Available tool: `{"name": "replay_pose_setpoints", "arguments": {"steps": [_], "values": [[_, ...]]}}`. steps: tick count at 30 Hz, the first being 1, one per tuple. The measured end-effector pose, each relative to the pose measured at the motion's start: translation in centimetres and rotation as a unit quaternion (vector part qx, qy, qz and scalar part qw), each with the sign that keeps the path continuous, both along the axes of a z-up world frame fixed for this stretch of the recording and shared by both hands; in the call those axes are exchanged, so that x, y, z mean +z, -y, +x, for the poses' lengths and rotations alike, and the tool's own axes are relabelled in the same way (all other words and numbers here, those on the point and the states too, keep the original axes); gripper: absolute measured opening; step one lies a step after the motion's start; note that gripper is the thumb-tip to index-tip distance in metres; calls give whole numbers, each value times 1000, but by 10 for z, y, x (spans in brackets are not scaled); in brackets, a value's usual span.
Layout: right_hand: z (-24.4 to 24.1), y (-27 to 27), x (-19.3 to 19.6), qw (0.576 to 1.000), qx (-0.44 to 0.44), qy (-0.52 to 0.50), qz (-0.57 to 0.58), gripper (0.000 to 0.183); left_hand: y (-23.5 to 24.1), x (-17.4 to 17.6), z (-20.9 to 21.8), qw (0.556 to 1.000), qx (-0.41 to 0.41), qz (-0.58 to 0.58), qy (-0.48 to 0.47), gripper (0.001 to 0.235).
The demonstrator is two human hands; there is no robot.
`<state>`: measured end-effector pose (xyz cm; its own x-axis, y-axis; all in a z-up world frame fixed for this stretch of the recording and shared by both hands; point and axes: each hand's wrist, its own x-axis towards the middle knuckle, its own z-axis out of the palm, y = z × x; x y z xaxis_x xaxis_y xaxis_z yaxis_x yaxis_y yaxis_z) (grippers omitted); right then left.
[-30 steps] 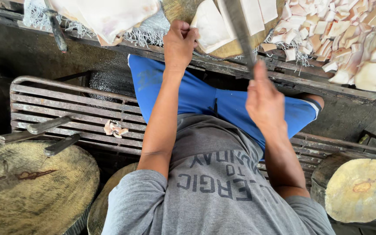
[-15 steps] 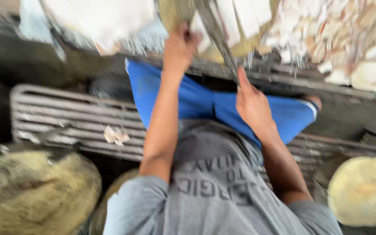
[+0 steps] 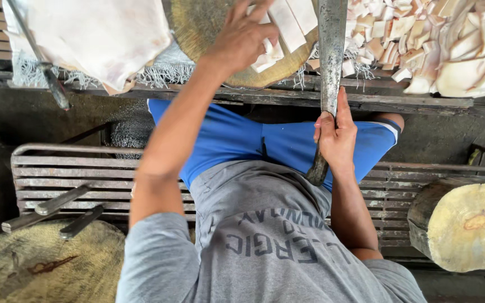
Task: The person sharpens a large knife and then uses it to chop large sheets of animal skin into small rectangular pieces on a wooden block.
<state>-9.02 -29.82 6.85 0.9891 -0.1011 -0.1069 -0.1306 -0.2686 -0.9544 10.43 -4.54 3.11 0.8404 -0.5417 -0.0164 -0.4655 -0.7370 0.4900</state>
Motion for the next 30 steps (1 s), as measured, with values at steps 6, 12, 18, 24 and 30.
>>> {"name": "replay_pose_setpoints", "arguments": {"steps": [6, 12, 18, 24, 30], "values": [[3, -4, -13, 998, -40, -7, 45, 68, 40, 31, 52, 928, -209, 307, -31, 159], [3, -5, -34, 996, -54, -20, 62, 69, 63, 38, 61, 853, -296, 429, 25, 178], [2, -6, -54, 995, -56, -27, 73, 70, 61, 28, 72, 849, -310, 426, 44, 180], [10, -13, -64, 993, -66, -39, 85, 68, 65, 22, 88, 868, -308, 390, 22, 177], [17, -19, -57, 993, -65, -43, 88, 70, 68, 21, 90, 865, -312, 391, 26, 170]]}}
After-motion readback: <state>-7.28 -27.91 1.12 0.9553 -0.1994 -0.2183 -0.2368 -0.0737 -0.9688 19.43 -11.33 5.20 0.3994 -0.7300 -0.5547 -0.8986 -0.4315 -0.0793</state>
